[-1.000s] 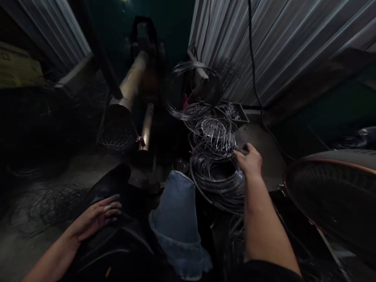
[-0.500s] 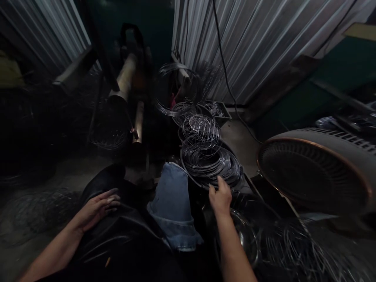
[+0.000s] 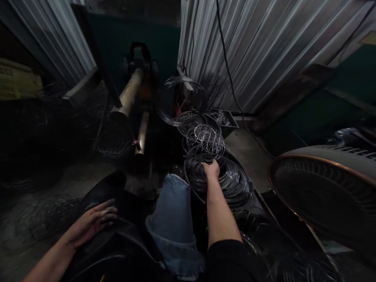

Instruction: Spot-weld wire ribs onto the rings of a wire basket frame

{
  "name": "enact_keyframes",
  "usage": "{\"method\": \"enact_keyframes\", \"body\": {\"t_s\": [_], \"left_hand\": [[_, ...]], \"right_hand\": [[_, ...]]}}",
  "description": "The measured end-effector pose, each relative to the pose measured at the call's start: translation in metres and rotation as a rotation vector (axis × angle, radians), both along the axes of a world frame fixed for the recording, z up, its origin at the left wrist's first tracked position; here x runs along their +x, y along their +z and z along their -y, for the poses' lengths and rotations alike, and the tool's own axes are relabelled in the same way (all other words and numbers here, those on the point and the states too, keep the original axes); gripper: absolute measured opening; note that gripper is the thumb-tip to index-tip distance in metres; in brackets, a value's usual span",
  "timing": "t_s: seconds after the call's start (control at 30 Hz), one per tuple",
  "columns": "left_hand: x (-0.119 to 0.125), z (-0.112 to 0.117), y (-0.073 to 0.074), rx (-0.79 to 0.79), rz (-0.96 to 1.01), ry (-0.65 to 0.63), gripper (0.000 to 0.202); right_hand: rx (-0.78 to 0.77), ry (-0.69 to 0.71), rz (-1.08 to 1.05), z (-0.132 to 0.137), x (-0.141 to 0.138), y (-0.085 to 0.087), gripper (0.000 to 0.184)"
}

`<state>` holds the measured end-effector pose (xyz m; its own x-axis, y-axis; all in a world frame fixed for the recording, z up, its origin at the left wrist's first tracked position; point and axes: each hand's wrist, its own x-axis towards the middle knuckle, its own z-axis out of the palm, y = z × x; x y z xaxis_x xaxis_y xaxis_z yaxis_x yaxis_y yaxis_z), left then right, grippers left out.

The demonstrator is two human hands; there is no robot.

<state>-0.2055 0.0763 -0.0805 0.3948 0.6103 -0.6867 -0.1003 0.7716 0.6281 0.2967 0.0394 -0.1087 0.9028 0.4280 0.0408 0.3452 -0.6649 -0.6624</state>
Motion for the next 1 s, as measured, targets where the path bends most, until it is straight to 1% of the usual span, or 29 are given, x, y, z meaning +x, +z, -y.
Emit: {"method": "enact_keyframes", "body": {"t_s": [0.1,0.17,0.23,0.3,0.4,0.5,0.6,0.7,0.77,0.87,0.93,1.0], "left_hand": [[0.001,-0.005,-0.004,-0.019,0.02,-0.021,0.069],[0.003,-0.008,-0.007,-0.032,0.042,-0.036,0.068],[0.005,-0.009,-0.011,-0.047,0.071,-0.045,0.068],[0.005,-0.009,-0.013,-0.066,0.094,-0.05,0.067],[0.003,-0.01,-0.014,-0.081,0.119,-0.05,0.064],[-0.001,-0.013,-0.014,-0.081,0.139,-0.052,0.06],[-0.002,-0.015,-0.014,-0.078,0.152,-0.07,0.056],[-0.001,-0.016,-0.015,-0.08,0.163,-0.083,0.053],[0.0,-0.016,-0.015,-0.084,0.165,-0.084,0.052],[-0.001,-0.016,-0.015,-0.09,0.169,-0.084,0.052],[-0.002,-0.017,-0.016,-0.093,0.167,-0.082,0.052],[-0.004,-0.019,-0.017,-0.1,0.169,-0.079,0.053]], "right_hand": [[-0.011,-0.009,-0.009,-0.006,-0.003,-0.008,0.044],[-0.019,-0.02,-0.004,-0.008,-0.008,-0.01,0.047],[-0.026,-0.037,0.013,-0.007,-0.015,-0.009,0.048],[-0.038,-0.061,0.042,-0.003,-0.021,-0.004,0.049],[-0.072,-0.09,0.096,0.002,-0.024,0.013,0.049],[-0.128,-0.079,0.143,-0.002,-0.013,0.038,0.041],[-0.196,-0.046,0.174,-0.021,0.009,0.065,0.034],[-0.255,-0.004,0.193,-0.051,0.031,0.086,0.03],[-0.284,0.045,0.21,-0.072,0.043,0.094,0.029],[-0.313,0.141,0.244,-0.095,0.055,0.1,0.033],[-0.334,0.197,0.251,-0.102,0.059,0.101,0.037],[-0.352,0.226,0.249,-0.103,0.063,0.101,0.042]]}}
